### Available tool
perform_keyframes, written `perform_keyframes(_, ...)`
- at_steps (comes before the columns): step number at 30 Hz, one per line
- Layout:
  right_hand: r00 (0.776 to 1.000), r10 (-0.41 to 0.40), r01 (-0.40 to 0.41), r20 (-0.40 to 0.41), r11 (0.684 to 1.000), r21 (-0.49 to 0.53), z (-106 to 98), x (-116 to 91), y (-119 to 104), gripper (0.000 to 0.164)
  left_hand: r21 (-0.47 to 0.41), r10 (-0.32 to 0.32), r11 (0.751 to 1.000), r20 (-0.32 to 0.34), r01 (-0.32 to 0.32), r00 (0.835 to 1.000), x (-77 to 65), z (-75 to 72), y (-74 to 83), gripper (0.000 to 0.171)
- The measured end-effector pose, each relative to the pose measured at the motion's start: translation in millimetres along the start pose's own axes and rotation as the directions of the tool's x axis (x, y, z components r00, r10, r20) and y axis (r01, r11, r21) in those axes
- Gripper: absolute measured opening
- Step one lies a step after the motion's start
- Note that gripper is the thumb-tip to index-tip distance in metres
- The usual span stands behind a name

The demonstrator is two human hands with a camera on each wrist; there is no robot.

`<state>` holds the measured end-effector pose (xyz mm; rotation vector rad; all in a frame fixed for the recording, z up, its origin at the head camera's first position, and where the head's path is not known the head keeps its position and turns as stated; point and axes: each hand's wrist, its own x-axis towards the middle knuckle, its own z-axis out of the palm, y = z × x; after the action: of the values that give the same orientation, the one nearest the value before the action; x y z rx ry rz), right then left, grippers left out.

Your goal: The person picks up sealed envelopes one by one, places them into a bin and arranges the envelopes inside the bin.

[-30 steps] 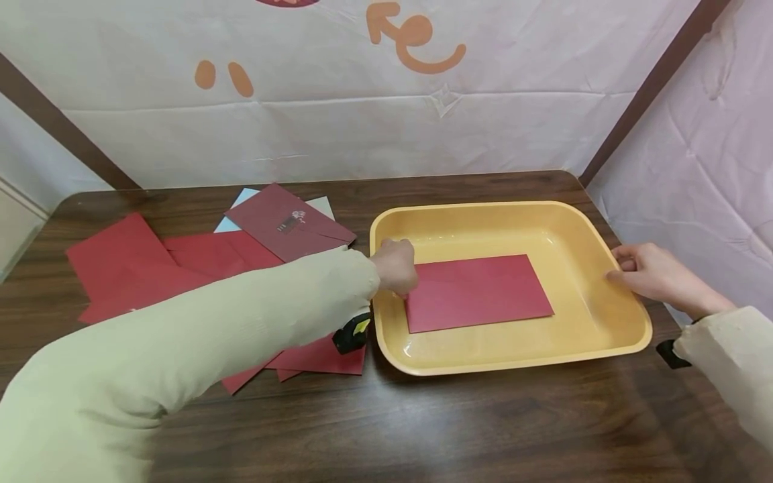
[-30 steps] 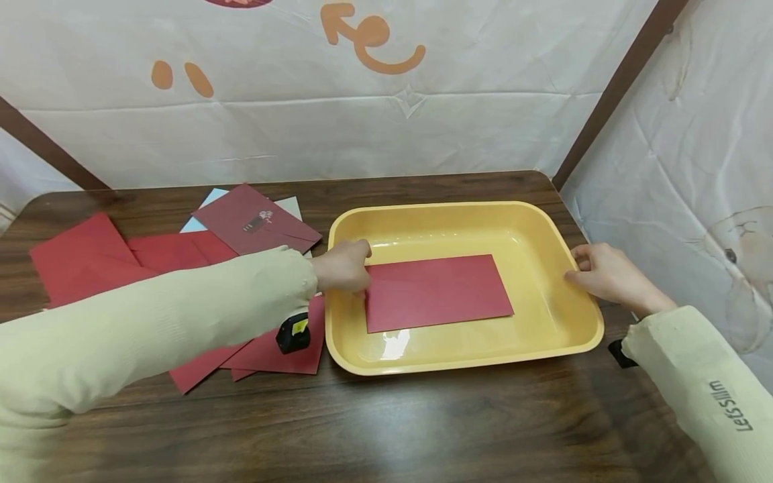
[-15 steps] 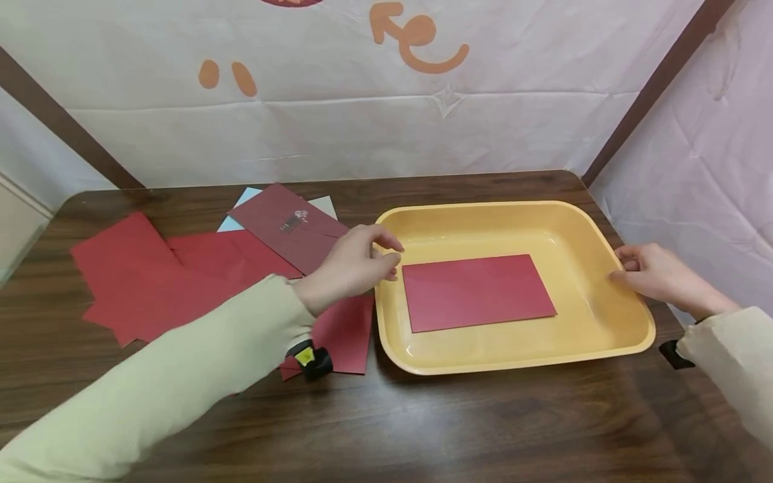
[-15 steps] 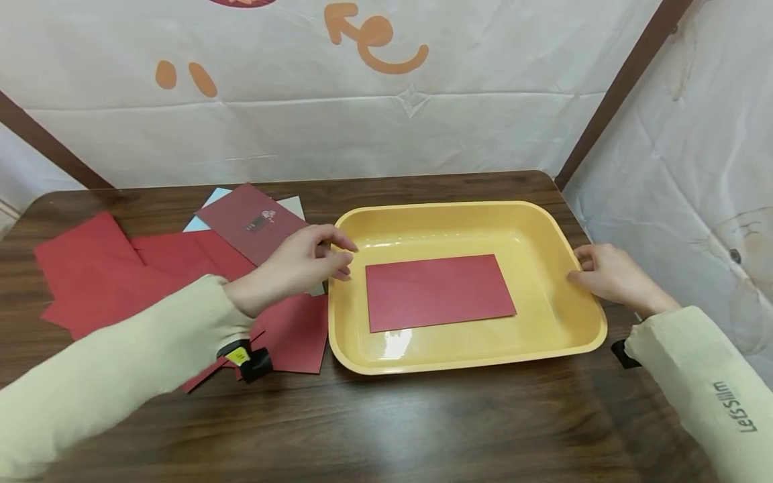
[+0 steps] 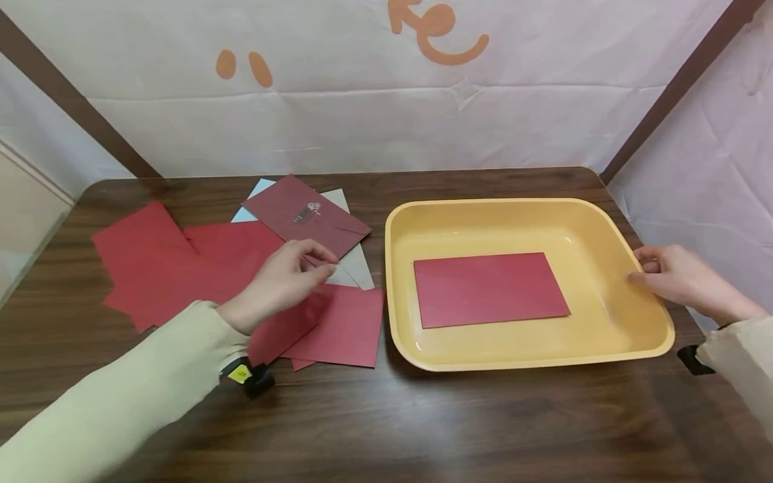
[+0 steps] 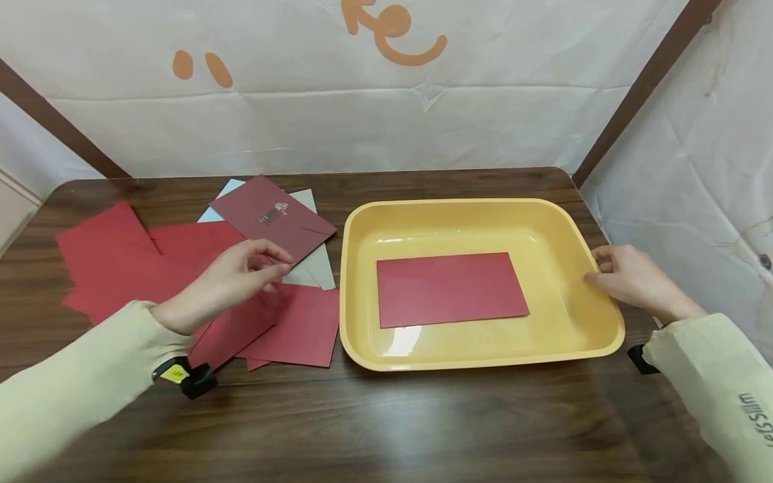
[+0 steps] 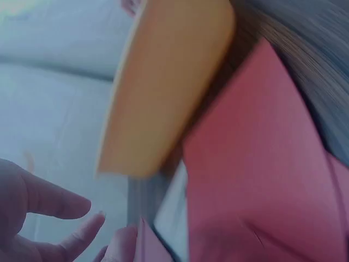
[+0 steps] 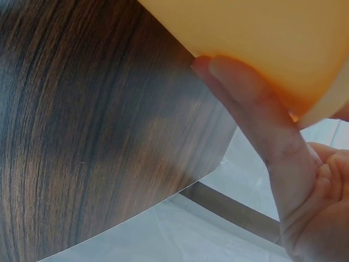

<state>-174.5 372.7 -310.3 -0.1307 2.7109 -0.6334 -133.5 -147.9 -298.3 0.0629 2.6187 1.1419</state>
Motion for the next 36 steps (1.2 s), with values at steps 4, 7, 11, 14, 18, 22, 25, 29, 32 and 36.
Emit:
perform_keyframes(4, 1.000, 0.008, -0.009, -0.008, 1.000, -0.024, -0.8, -0.3, 0.4, 0.046, 0.047, -0.008, 0.999, -0.030, 0.009, 1.000, -7.3, -10.3, -22.9, 0.029)
perform_keyframes(7, 1.000, 0.015, -0.015, -0.004, 1.000, -0.019, -1.1, -1.1, -0.1, 0.046, 0.104, 0.010, 0.995, -0.068, -0.003, 0.998, -13.3, -16.6, -37.6, 0.031)
perform_keyframes(11, 1.000, 0.015, -0.015, -0.006, 1.000, -0.019, -0.9, -1.9, -0.9, 0.046, 0.207, 0.045, 0.978, -0.105, -0.023, 0.993, -21.5, -26.1, -54.4, 0.031)
perform_keyframes(14, 1.000, 0.013, -0.014, -0.011, 1.000, -0.025, -0.1, -2.2, -0.8, 0.046, 0.252, 0.065, 0.967, -0.107, -0.036, 0.992, -26.1, -32.4, -64.4, 0.033)
perform_keyframes(18, 1.000, 0.018, -0.018, -0.007, 1.000, -0.021, -0.4, -2.4, -0.6, 0.047, 0.262, 0.062, 0.965, -0.103, -0.033, 0.993, -31.0, -38.2, -74.8, 0.039)
perform_keyframes(22, 1.000, 0.011, -0.011, -0.014, 1.000, -0.028, -0.8, -1.8, -0.4, 0.044, 0.286, 0.058, 0.958, -0.086, -0.031, 0.995, -35.6, -44.7, -84.0, 0.053)
perform_keyframes(25, 1.000, -0.003, 0.002, -0.030, 0.999, -0.032, 0.0, -1.3, 0.7, 0.041, 0.337, 0.118, 0.936, -0.031, -0.100, 0.993, -37.4, -50.8, -92.5, 0.068)
perform_keyframes(29, 0.999, -0.016, 0.015, -0.037, 0.999, -0.030, 0.1, -1.1, 2.7, 0.040, 0.424, 0.200, 0.881, 0.072, -0.212, 0.977, -39.3, -57.5, -104.2, 0.088)
perform_keyframes(32, 0.999, -0.020, 0.019, -0.035, 0.999, -0.029, -0.8, -1.4, 2.8, 0.040, 0.470, 0.215, 0.848, 0.119, -0.246, 0.969, -40.9, -60.6, -111.1, 0.093)
perform_keyframes(36, 0.999, -0.024, 0.022, -0.037, 0.999, -0.035, -1.8, -1.9, 2.4, 0.040, 0.498, 0.216, 0.825, 0.159, -0.267, 0.963, -42.4, -63.1, -120.7, 0.093)
